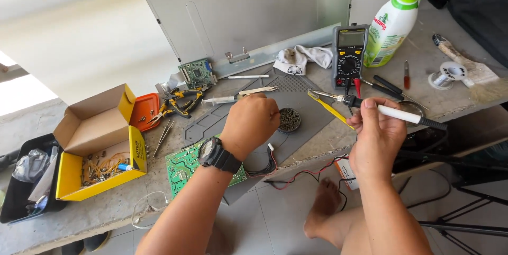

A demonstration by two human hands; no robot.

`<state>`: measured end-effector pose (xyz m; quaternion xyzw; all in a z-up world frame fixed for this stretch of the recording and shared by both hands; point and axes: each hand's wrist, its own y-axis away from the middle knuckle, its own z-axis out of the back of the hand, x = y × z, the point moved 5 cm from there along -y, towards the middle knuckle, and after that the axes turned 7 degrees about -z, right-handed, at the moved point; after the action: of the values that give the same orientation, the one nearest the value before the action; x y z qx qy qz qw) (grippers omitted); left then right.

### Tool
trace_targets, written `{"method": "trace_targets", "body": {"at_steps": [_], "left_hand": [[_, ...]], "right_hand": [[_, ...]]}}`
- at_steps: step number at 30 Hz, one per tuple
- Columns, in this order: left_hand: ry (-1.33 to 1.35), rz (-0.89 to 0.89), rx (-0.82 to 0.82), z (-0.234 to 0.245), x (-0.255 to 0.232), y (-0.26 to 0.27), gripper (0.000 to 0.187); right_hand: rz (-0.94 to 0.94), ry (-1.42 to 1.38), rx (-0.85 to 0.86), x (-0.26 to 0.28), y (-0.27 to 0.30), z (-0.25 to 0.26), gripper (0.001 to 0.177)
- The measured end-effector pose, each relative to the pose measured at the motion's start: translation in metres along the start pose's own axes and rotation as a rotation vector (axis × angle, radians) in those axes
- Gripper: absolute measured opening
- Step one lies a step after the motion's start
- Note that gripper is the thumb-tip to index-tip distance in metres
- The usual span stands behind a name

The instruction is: The person uses a soldering iron to apply heat to a green circuit board, then uses tweezers to pick up and place small components onto the board. They continue soldering and adjusting components on the board.

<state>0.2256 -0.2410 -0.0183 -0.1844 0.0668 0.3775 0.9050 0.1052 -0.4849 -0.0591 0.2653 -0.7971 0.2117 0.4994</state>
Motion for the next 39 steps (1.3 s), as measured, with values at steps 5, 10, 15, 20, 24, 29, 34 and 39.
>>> {"method": "trace_targets", "body": {"at_steps": [5,10,15,20,24,29,34,39], "left_hand": [[-0.069,0.011,0.056,-0.004,-0.001,-0.001,0.018],[-0.065,0.012,0.075,-0.009,0.001,-0.002,0.020],[-0.061,-0.001,0.055,-0.013,0.003,-0.001,0.019],[-0.023,0.006,-0.018,0.008,0.000,0.002,0.018],[0.051,0.027,-0.022,0.025,0.001,0.009,0.016],[0.099,0.023,-0.047,0.034,0.000,0.021,0.017],[0.068,-0.017,-0.062,0.014,0.008,0.018,0.014],[0.014,-0.035,-0.020,-0.006,0.003,0.012,0.014]], "right_hand": [[-0.010,0.007,0.012,0.005,0.002,-0.002,0.012],[-0.006,0.018,0.025,0.007,0.004,-0.004,0.013],[-0.004,0.028,0.031,0.006,0.004,-0.003,0.013],[-0.010,0.028,0.035,0.006,0.004,-0.003,0.014],[-0.008,0.053,0.058,0.003,0.006,-0.004,0.013],[-0.020,0.067,0.079,0.000,0.012,-0.011,0.014],[-0.013,0.081,0.092,-0.006,0.014,-0.016,0.015],[-0.015,0.097,0.095,-0.011,0.015,-0.017,0.016]]}}
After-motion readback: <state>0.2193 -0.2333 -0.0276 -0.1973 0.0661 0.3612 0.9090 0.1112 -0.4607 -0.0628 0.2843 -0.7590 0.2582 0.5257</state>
